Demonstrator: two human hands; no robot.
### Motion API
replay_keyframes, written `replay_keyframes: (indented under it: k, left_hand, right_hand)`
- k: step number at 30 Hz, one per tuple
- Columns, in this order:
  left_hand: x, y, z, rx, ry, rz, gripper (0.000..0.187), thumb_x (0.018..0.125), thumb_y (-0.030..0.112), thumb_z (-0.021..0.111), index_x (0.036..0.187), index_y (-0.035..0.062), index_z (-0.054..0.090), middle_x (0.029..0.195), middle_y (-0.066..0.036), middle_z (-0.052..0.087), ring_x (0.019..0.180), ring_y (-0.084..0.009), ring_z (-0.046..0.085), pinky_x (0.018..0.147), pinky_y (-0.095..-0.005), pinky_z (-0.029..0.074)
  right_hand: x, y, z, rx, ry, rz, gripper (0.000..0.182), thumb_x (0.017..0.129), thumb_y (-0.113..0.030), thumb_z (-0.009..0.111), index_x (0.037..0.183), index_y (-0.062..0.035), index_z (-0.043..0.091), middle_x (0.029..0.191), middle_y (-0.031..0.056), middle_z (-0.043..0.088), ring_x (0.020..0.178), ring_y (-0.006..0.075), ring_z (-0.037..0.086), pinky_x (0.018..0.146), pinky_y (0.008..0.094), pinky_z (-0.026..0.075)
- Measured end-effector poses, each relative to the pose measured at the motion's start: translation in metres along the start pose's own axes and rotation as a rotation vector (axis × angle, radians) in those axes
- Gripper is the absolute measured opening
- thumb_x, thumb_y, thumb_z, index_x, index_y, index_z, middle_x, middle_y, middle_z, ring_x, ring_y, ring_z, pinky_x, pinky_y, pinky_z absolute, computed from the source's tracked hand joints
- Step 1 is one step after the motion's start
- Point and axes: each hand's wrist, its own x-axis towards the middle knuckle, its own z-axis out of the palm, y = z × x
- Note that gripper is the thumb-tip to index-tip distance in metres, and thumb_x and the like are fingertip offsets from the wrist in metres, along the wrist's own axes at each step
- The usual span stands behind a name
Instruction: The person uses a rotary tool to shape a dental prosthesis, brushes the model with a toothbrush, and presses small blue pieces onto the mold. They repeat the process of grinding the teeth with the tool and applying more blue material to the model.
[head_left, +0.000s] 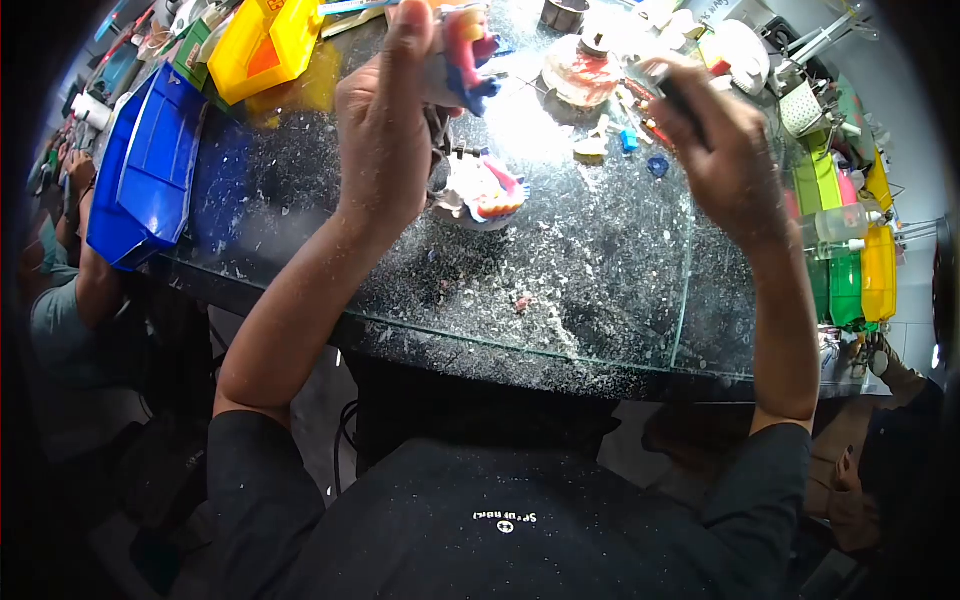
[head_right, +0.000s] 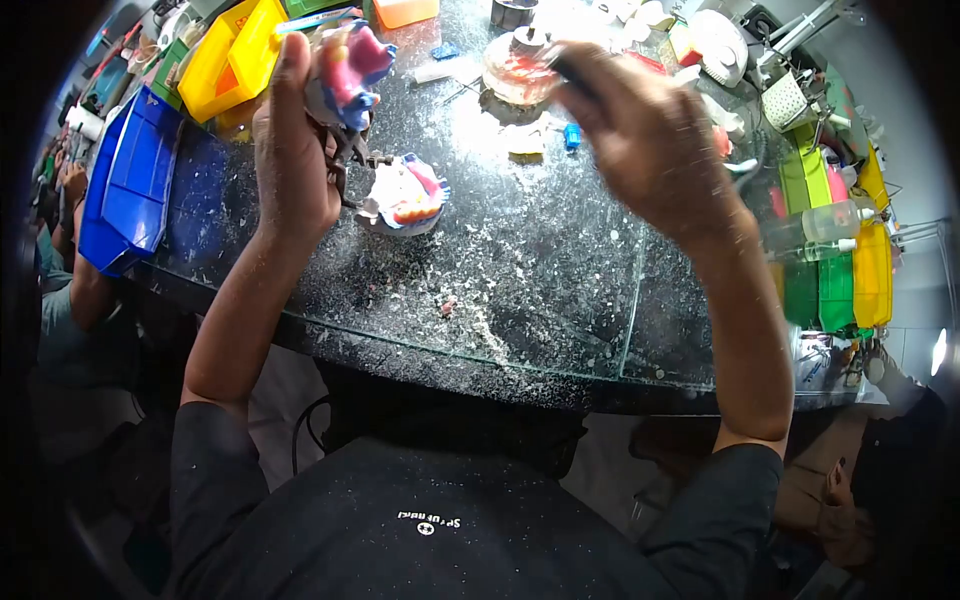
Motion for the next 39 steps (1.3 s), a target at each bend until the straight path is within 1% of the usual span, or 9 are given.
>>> replay_keyframes:
  k: [1, 4, 7, 10, 13, 17, 22, 32, 39]
  left_hand:
    - [-0.003, 0.004, 0.011, -0.022, 0.007, 0.047, 0.05, 0.095, 0.051, 0.046, 0.105, 0.0042, 0.06, 0.094, -0.004, 0.065, 0.081, -0.0077, 0.064, 0.069, -0.0209, 0.05]
    - [-0.004, 0.012, 0.015, 0.104, -0.052, 0.131, 0.06, 0.098, 0.053, 0.037, 0.076, 0.0025, 0.061, 0.073, -0.005, 0.058, 0.066, -0.0082, 0.05, 0.063, -0.0221, 0.039]
    - [-0.011, 0.034, 0.023, 0.193, -0.068, 0.035, 0.063, 0.098, 0.056, 0.034, 0.081, 0.0021, 0.06, 0.077, -0.008, 0.059, 0.072, -0.0105, 0.053, 0.07, -0.0235, 0.041]
    - [-0.012, 0.038, 0.024, 0.207, -0.08, 0.019, 0.064, 0.096, 0.058, 0.034, 0.083, 0.0022, 0.061, 0.078, -0.008, 0.06, 0.073, -0.0112, 0.055, 0.069, -0.0237, 0.042]
    - [-0.009, 0.028, 0.022, 0.186, -0.093, 0.071, 0.064, 0.096, 0.058, 0.035, 0.084, 0.0024, 0.063, 0.077, -0.008, 0.061, 0.071, -0.0106, 0.055, 0.067, -0.0229, 0.042]
    - [-0.014, 0.043, 0.028, 0.228, -0.049, -0.056, 0.063, 0.096, 0.058, 0.037, 0.083, 0.0024, 0.064, 0.074, -0.007, 0.062, 0.067, -0.0081, 0.055, 0.061, -0.0205, 0.041]
    - [-0.012, 0.026, 0.022, 0.158, -0.08, 0.047, 0.062, 0.096, 0.057, 0.039, 0.08, 0.0025, 0.065, 0.07, -0.005, 0.061, 0.062, -0.0059, 0.053, 0.055, -0.0178, 0.038]
    - [-0.014, 0.035, 0.027, 0.14, -0.057, -0.024, 0.06, 0.097, 0.053, 0.042, 0.078, 0.0007, 0.065, 0.065, -0.005, 0.059, 0.057, -0.0044, 0.048, 0.052, -0.0192, 0.035]
    - [-0.012, 0.014, 0.021, 0.096, -0.073, 0.106, 0.058, 0.097, 0.051, 0.041, 0.076, 0.0022, 0.065, 0.065, -0.003, 0.058, 0.055, -0.0032, 0.046, 0.05, -0.0184, 0.033]
  right_hand:
    - [0.0, -0.013, 0.008, 0.046, -0.028, -0.06, 0.022, 0.092, -0.023, 0.057, 0.105, -0.0057, 0.059, 0.085, 0.0141, 0.066, 0.073, 0.0266, 0.067, 0.062, 0.0372, 0.054]
    - [-0.003, -0.04, 0.022, -0.025, -0.136, -0.218, 0.014, 0.09, -0.018, 0.058, 0.096, -0.006, 0.054, 0.076, 0.0104, 0.059, 0.07, 0.0262, 0.064, 0.058, 0.0368, 0.052]
    - [-0.007, -0.049, 0.032, -0.09, -0.217, -0.201, 0.015, 0.085, -0.016, 0.063, 0.093, -0.0051, 0.054, 0.078, 0.0088, 0.057, 0.066, 0.0283, 0.059, 0.058, 0.0383, 0.049]
    - [-0.01, -0.06, 0.034, -0.191, -0.285, -0.163, 0.047, 0.082, -0.05, 0.064, 0.086, -0.0037, 0.056, 0.073, 0.0096, 0.057, 0.066, 0.0256, 0.062, 0.058, 0.0369, 0.05]
    - [-0.007, -0.067, 0.039, -0.267, -0.353, -0.09, 0.062, 0.078, -0.065, 0.059, 0.078, -0.0029, 0.059, 0.067, 0.0092, 0.058, 0.064, 0.0246, 0.064, 0.056, 0.0367, 0.051]
    - [0.0, -0.073, 0.041, -0.312, -0.396, -0.028, 0.063, 0.077, -0.067, 0.059, 0.073, -0.0037, 0.062, 0.065, 0.0094, 0.06, 0.064, 0.0248, 0.065, 0.055, 0.037, 0.051]
    - [0.0, -0.071, 0.042, -0.288, -0.327, -0.104, 0.061, 0.081, -0.062, 0.058, 0.07, -0.0037, 0.07, 0.056, 0.0115, 0.061, 0.053, 0.0232, 0.066, 0.048, 0.0315, 0.051]
    - [0.004, -0.077, 0.038, -0.332, -0.385, -0.071, 0.055, 0.082, -0.058, 0.059, 0.071, -0.0055, 0.072, 0.058, 0.011, 0.062, 0.055, 0.0226, 0.067, 0.049, 0.0317, 0.052]
    - [0.008, -0.081, 0.035, -0.323, -0.508, 0.016, 0.059, 0.079, -0.064, 0.058, 0.076, -0.0063, 0.07, 0.064, 0.0127, 0.064, 0.062, 0.0253, 0.068, 0.054, 0.0359, 0.053]
